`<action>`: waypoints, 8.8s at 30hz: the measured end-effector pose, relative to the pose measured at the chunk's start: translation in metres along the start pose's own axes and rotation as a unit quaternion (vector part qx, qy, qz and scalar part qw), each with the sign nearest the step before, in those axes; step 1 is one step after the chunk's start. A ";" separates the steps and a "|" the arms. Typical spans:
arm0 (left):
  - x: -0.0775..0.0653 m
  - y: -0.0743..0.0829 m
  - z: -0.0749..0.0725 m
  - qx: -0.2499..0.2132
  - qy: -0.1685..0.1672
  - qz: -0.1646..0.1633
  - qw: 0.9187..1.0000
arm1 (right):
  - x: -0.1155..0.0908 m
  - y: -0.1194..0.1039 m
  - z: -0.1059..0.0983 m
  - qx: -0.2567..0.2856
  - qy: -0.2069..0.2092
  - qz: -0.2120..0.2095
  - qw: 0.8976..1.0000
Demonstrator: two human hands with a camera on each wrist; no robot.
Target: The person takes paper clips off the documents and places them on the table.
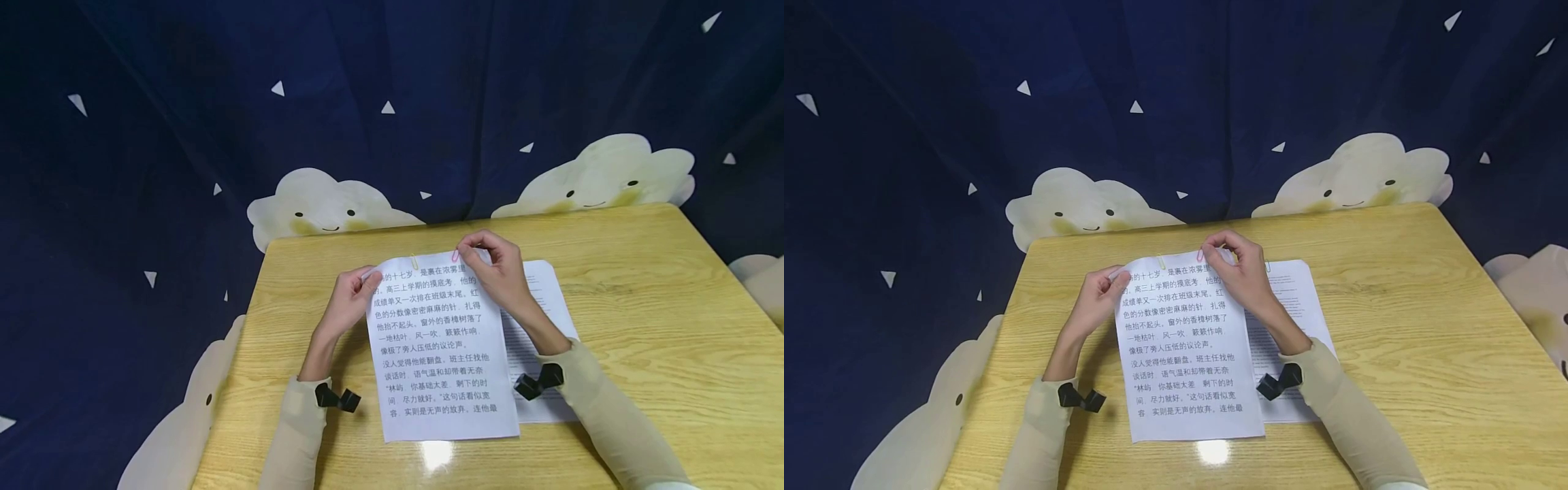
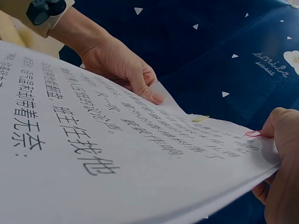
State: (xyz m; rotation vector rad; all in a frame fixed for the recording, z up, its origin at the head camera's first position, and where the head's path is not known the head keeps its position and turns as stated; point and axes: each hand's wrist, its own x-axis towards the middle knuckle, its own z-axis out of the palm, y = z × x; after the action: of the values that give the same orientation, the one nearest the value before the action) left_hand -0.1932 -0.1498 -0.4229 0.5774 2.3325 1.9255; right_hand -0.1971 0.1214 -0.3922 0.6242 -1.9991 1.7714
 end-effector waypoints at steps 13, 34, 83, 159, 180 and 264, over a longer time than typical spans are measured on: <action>0.001 -0.001 0.002 0.015 -0.007 0.011 1.000 | 0.004 0.000 -0.009 0.020 0.003 -0.016 1.000; 0.000 -0.003 0.002 0.022 -0.001 0.025 0.999 | 0.007 -0.001 -0.014 -0.093 -0.078 -0.001 0.993; 0.004 -0.012 -0.003 0.012 0.002 0.018 1.000 | 0.020 0.009 -0.070 -0.104 -0.126 0.055 0.985; 0.007 -0.028 0.001 0.021 0.019 0.008 1.000 | 0.021 0.131 -0.199 -0.237 -0.042 0.140 0.960; 0.003 -0.015 0.001 0.032 0.020 0.009 0.999 | 0.006 0.161 -0.209 -0.277 -0.050 0.165 0.945; 0.007 -0.019 0.007 0.036 0.012 0.011 0.999 | 0.019 0.144 -0.196 -0.319 0.092 0.108 0.937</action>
State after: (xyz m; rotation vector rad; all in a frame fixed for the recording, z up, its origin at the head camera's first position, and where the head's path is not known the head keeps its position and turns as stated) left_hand -0.2024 -0.1436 -0.4409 0.5929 2.4280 1.8750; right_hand -0.2950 0.3288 -0.4753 0.0277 -2.3842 1.1054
